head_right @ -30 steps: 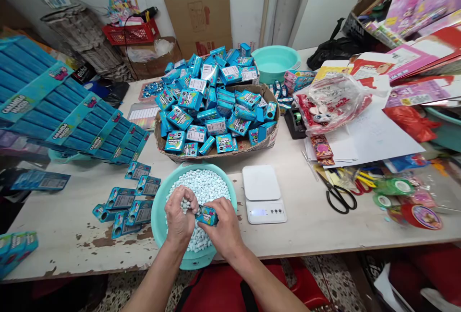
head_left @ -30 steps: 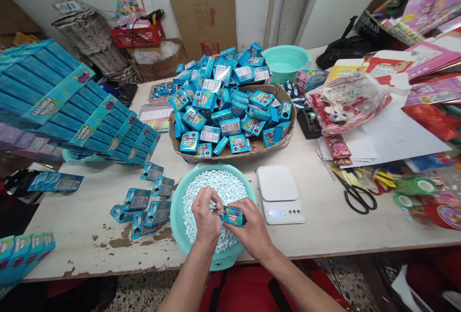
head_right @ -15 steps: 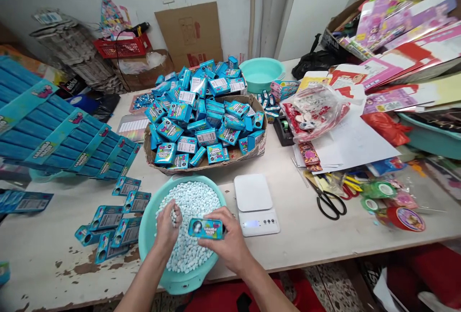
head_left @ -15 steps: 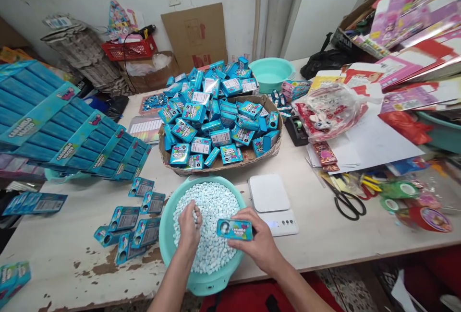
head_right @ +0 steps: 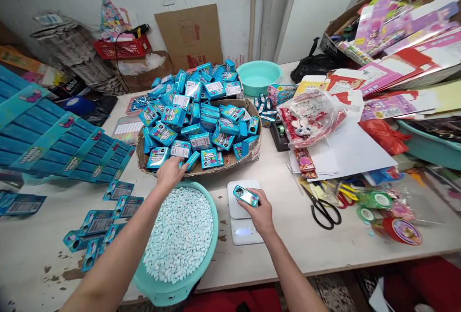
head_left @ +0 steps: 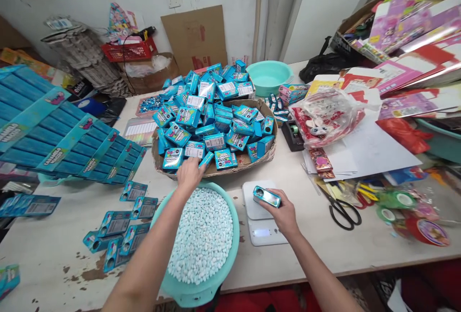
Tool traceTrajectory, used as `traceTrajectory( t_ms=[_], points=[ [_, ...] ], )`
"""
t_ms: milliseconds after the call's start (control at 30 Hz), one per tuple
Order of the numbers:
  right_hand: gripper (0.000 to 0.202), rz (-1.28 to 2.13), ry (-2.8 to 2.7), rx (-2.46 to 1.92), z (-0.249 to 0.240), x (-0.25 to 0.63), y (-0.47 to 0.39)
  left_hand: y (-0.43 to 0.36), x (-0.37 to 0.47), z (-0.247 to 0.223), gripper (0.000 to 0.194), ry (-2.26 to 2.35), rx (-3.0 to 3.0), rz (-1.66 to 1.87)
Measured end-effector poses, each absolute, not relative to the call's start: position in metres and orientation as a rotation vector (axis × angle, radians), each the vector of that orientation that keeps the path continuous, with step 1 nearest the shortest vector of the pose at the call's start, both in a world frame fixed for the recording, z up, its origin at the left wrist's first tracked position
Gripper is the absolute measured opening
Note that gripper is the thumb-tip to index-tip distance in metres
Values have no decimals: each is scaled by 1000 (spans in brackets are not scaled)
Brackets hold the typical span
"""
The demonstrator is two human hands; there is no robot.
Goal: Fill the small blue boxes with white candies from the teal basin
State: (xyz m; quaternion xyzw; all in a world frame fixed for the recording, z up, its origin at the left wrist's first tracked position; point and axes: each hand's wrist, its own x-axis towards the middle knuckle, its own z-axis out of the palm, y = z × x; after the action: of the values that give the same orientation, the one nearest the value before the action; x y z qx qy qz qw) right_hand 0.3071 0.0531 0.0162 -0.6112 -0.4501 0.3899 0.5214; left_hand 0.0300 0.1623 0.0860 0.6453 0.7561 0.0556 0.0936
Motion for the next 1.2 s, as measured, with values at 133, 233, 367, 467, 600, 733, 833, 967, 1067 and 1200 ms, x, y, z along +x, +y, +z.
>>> traceTrajectory(
  t_ms=[133, 233, 367, 467, 600, 733, 833, 967, 1067, 1200],
  points=[
    [40, 1015, -1085, -1447, -1, 311, 59, 224, 46, 81, 31, 2160, 1764, -435],
    [56, 1071, -1082, -1488, -2, 318, 55, 232, 53, 73, 33, 2153, 1784, -489],
    [63, 978, -993, -1582, 6, 336, 39, 215, 51, 87, 40, 2190, 1856, -498],
    [51, 875, -846, -1662, 18, 347, 22, 188, 39, 119, 41, 2327, 1934, -302],
    [43, 825, -749, -1684, 32, 340, -1, 128, 19, 154, 42, 2306, 1756, 294],
    [42, 982, -803, -1584, 45, 304, -24, 52, 30, 146, 47, 1755, 1292, 766],
    [68, 1115, -846, -1446, 56, 266, -40, -6, 66, 116, 33, 1569, 1320, 775],
    [98, 1309, -771, -1394, 69, 238, -52, -59, 108, 81, 16, 1536, 1797, 696],
    [85, 1313, -726, -1561, 66, 263, -62, -67, 105, 63, 23, 1427, 2012, 660],
    [84, 1053, -574, -1863, 50, 338, -103, -53, 74, 37, 33, 1679, 2296, 649]
  ],
)
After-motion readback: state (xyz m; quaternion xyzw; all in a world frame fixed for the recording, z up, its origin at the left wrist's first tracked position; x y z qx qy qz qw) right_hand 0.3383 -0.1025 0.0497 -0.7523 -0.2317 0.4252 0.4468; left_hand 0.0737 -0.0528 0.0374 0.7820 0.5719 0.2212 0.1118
